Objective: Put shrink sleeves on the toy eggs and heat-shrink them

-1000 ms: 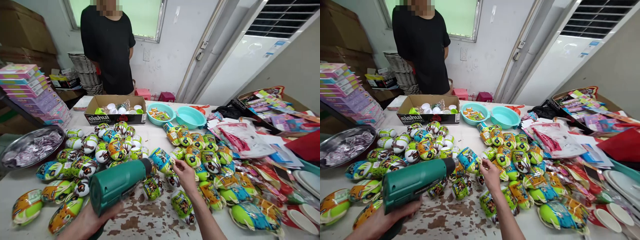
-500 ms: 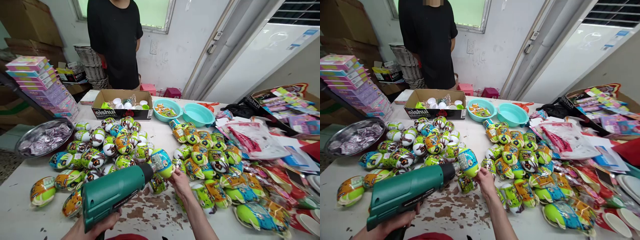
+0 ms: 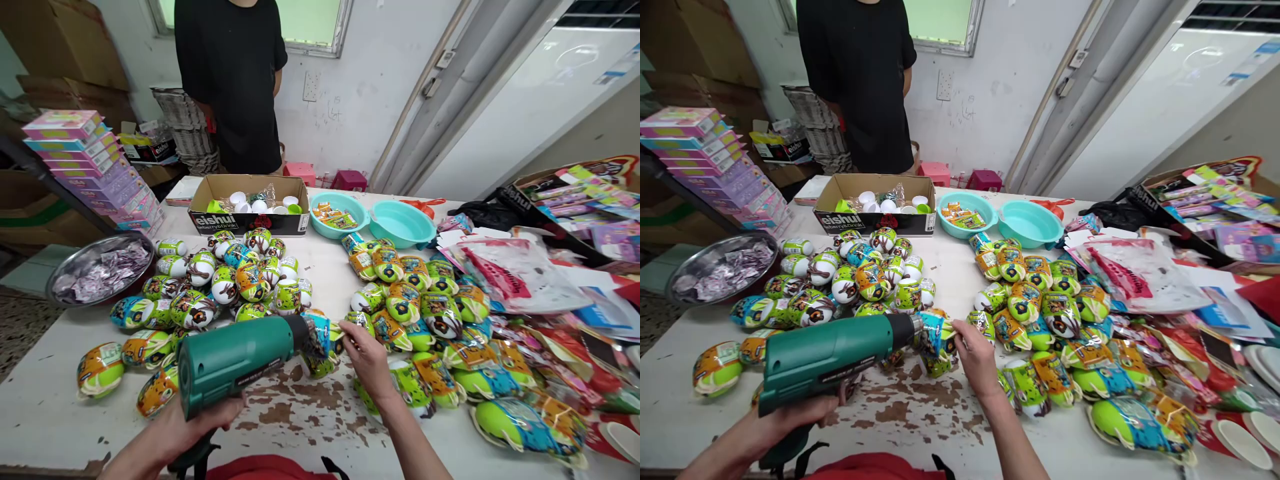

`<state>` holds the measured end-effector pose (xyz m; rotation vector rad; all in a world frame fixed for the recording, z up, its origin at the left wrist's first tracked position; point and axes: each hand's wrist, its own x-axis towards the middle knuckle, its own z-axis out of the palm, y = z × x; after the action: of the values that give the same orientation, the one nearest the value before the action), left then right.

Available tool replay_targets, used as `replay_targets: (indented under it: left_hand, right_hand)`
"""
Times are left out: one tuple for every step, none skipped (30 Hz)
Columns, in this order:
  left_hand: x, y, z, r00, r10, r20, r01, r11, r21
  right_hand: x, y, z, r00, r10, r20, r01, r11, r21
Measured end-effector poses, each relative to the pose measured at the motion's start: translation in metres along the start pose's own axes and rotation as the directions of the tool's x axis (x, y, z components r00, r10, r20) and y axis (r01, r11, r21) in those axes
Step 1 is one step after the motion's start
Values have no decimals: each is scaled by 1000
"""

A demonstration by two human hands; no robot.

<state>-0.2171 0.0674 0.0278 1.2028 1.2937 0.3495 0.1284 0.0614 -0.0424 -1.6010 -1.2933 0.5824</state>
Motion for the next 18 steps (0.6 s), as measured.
replay_targets:
  left_hand:
    - [4,5,-2,1000,11,26,-10,999,-41]
    - [7,8,-4,999,22,42,-19,997,-80]
    - [8,9,-5,999,23,34,-19,993,-115]
    - [7,9,-7,1000,11,-1,-11,990,-143]
    - [4,8,-8,999,-5,-36,-1,986,-167]
    - [0,5,-10,998,-21,-58,10,982,-191]
    - [-5,2,-10,998,-34,-61,20,976,-217]
    - [-9,0,-11,998,-40,-50,27,970,-242]
    - [-13,-2,-11,999,-41,-30,32,964,-265]
    - [-15,-3,-11,999,-35,-7,32,958,-285]
    - [-15,-3,-10,1000,-24,10,25,954,-300]
    - [-14,-2,-9,1000,-6,15,10,953,-303]
    - [-12,0,-7,1000,14,7,-11,955,-295]
    - [-10,1,-6,1000,28,-7,-29,960,-277]
    - [-8,3,-5,999,34,-13,-36,966,-254]
    - [-8,5,-3,1000,30,-7,-31,972,-231]
    - [-8,6,-2,1000,16,14,-12,977,-213]
    - [-9,7,-1,999,0,50,10,979,-201]
  right_hand:
    - [1,-1,-1,1000,-8,25,7,1000,12]
    - [2,-1,0,999,10,37,-11,999,33]
    - [3,1,1,998,53,41,-56,996,67]
    - [4,4,3,992,118,45,-122,985,119]
    - [3,9,5,979,195,53,-202,961,188]
    - [2,14,9,959,276,68,-284,921,267]
    - [0,19,13,933,349,85,-356,868,346]
    - [-3,23,18,906,411,103,-414,809,416]
    - [-6,27,23,880,460,120,-458,752,474]
    - [-10,31,28,855,501,135,-492,700,518]
    - [-14,33,32,831,535,153,-521,654,549]
    - [-18,34,36,808,563,174,-549,612,569]
    - [-22,35,39,785,588,196,-576,576,579]
    - [-25,35,41,763,611,209,-599,549,582]
    - [-27,34,41,747,631,209,-614,534,582]
    - [-28,34,40,736,646,201,-622,529,577]
    - [-29,32,39,732,653,193,-626,533,569]
    - [-29,31,36,734,650,196,-630,543,556]
